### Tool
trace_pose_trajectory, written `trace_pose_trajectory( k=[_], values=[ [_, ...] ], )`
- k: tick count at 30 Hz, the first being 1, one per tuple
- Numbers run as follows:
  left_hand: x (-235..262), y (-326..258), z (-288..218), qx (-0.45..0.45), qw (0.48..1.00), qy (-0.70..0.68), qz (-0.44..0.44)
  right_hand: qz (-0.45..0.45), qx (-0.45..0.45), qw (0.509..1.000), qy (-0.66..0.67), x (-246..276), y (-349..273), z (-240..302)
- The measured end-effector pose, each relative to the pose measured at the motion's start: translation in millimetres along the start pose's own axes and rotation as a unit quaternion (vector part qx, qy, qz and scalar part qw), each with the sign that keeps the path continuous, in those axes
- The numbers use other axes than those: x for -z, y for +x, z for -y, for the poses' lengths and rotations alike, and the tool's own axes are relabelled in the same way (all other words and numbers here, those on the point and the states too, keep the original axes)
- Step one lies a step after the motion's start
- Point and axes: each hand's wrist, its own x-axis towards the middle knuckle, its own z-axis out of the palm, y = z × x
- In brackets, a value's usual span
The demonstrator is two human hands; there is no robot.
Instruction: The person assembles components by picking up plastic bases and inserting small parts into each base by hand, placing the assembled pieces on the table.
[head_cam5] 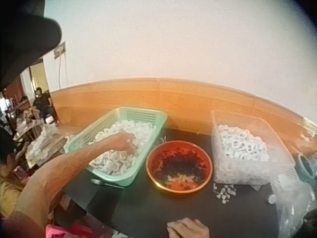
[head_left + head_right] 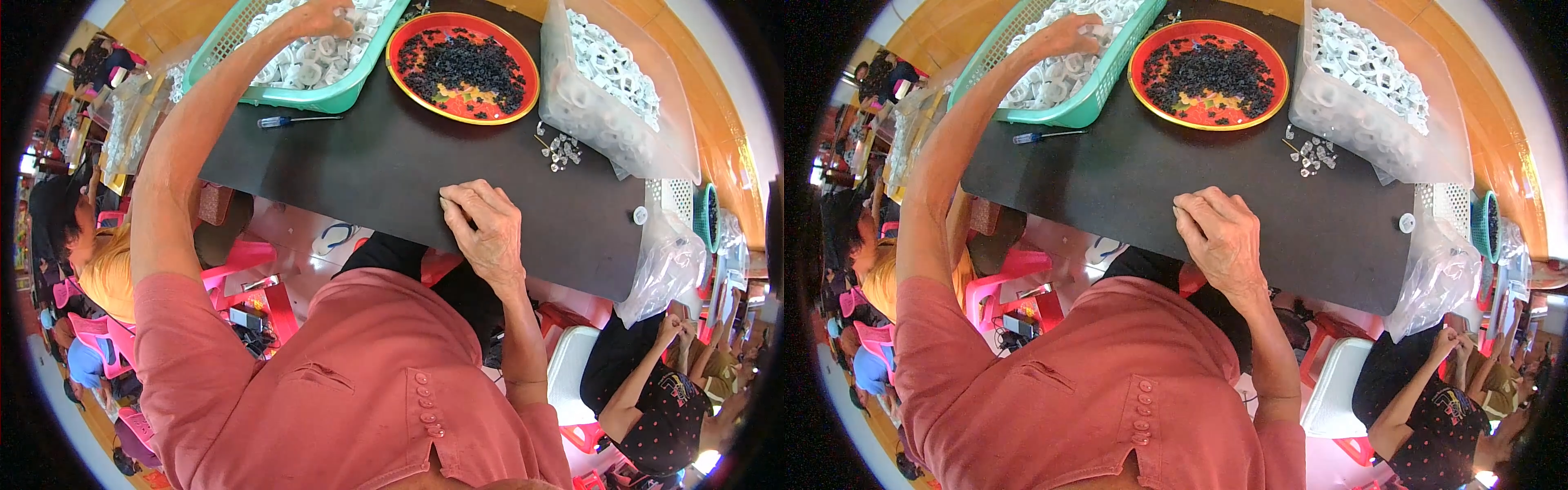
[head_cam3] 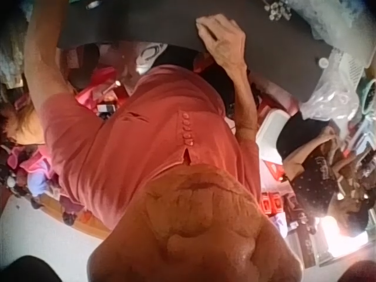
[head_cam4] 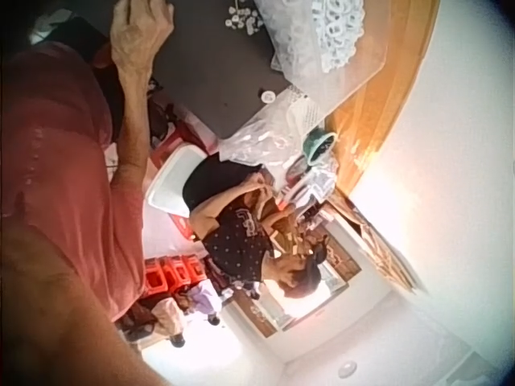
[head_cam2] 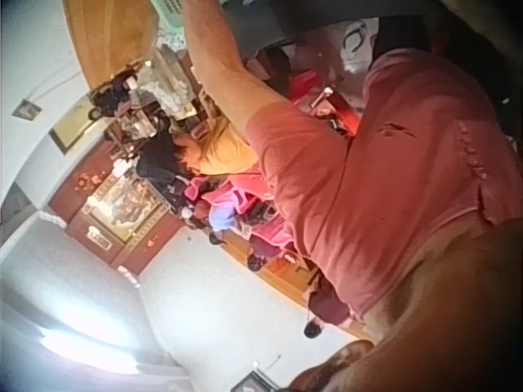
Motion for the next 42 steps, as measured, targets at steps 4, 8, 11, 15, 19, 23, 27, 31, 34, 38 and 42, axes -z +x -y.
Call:
trace_pose_trajectory(
  k=[4,8,11,15,19,23,27,31,34,38,42],
  values=[
    [13.3,-17.2,-28.2,0.123,0.982,-0.144,-0.002,0.001,-0.01,1.0,-0.001,0.2,-0.9,-0.3],
    [35.8,-24.1,-34.2,0.143,0.943,-0.3,0.007,-0.001,-0.008,1.0,0.0,0.5,-1.5,0.5],
    [49.7,-36.3,-32.8,0.042,0.937,-0.347,-0.026,-0.002,-0.003,1.0,0.004,0.7,-1.6,0.8],
    [51.8,-4.9,-29.2,0.011,0.887,-0.458,-0.054,-0.009,-0.009,1.0,-0.017,0.4,-2.4,-4.8],
    [105.4,-37.1,-83.8,-0.117,0.758,-0.626,0.14,-0.002,0.017,1.0,-0.003,-0.3,-1.2,-1.4],
    [82.2,-64.0,-174.8,-0.32,0.677,-0.634,0.195,0.008,0.039,0.999,0.013,-5.3,0.5,3.6],
    [47.2,-64.7,-211.8,-0.365,0.672,-0.569,0.302,-0.013,0.02,1.0,0.002,-1.2,-4.6,-4.7],
    [-0.6,-139.3,-243.2,-0.036,0.915,-0.395,0.067,-0.011,0.011,1.0,0.004,-2.8,-5.9,-8.5],
    [-35.8,-138.9,-217.6,-0.096,0.959,-0.267,-0.006,-0.007,0.021,1.0,0.006,-1.1,-4.7,-5.8],
    [-54.4,-139.3,-198.6,-0.123,0.978,-0.152,-0.077,-0.012,0.02,1.0,0.004,-0.8,-5.1,-7.7],
    [-62.3,-141.9,-203.1,-0.15,0.978,-0.047,-0.137,-0.012,0.014,1.0,0.004,-1.8,-5.5,-6.8]
  ],
)
